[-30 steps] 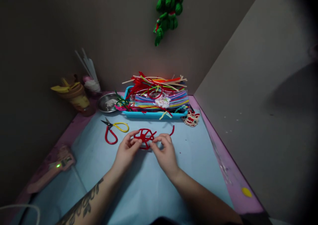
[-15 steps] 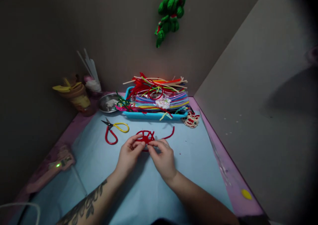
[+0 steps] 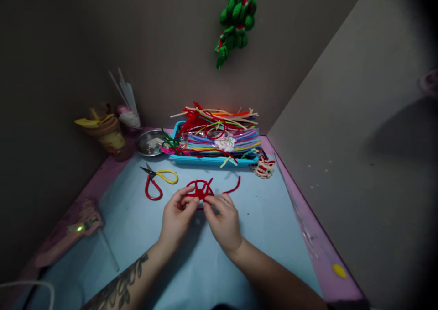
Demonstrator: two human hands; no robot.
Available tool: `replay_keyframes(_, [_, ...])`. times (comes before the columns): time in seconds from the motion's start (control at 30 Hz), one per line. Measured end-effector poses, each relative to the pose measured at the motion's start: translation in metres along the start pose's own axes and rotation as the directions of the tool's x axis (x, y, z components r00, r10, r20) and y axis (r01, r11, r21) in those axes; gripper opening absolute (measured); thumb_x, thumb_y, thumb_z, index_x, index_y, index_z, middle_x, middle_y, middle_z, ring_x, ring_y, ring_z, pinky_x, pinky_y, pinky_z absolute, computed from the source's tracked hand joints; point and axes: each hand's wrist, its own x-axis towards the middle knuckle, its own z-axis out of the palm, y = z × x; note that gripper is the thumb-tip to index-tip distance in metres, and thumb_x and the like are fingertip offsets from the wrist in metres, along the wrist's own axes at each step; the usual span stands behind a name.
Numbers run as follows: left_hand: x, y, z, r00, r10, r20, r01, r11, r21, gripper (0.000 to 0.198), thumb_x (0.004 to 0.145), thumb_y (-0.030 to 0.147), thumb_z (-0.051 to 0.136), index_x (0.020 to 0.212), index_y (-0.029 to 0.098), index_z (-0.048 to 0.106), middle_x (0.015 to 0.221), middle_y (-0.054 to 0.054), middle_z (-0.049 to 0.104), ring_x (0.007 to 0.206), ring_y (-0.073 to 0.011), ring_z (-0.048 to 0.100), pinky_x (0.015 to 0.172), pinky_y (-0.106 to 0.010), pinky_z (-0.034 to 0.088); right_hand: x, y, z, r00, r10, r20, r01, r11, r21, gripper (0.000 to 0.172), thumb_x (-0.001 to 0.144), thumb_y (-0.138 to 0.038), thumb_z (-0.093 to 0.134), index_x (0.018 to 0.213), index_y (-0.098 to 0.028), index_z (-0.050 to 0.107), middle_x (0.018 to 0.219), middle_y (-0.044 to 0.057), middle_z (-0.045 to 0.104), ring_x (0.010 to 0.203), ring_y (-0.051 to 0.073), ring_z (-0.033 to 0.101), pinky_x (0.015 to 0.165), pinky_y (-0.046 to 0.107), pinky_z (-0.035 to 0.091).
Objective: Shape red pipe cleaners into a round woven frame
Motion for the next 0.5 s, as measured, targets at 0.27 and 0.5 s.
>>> replay_keyframes(0.27, [0.005, -0.0039, -0.0003, 0.999, -0.049, -0.01, 0.048, 0.996, -0.08, 0.053, 0.065, 0.028, 0.08, 0.11, 0.019, 0.054, 0.06, 0.007, 0.064, 0.058, -0.0106, 0.061, 0.063, -0.022, 0.046, -0.0003, -0.0008, -0.0009, 0.991, -0.115, 0.067, 0.121, 0.988, -0.093, 0.019, 0.089, -0.014, 0.054, 0.093, -0.024, 0.07, 0.077, 0.004, 0.072, 0.071, 0.02, 0.059, 0.072, 0.036, 0.044])
replay_keyframes(0.5, [0.0075, 0.0044, -0.003, 0.998, -0.057, -0.02, 0.056, 0.996, -0.069, 0.056, 0.064, 0.026, 0.078, 0.111, 0.018, 0.049, 0.058, 0.006, 0.065, 0.054, -0.0098, 0.059, 0.061, -0.022, 0.044, -0.001, 0.0032, -0.0046, 0.994, -0.097, 0.041, 0.096, 0.995, 0.025, 0.008, 0.088, -0.025, 0.059, 0.085, -0.022, 0.065, 0.077, 0.003, 0.069, 0.074, 0.019, 0.057, 0.074, 0.035, 0.042])
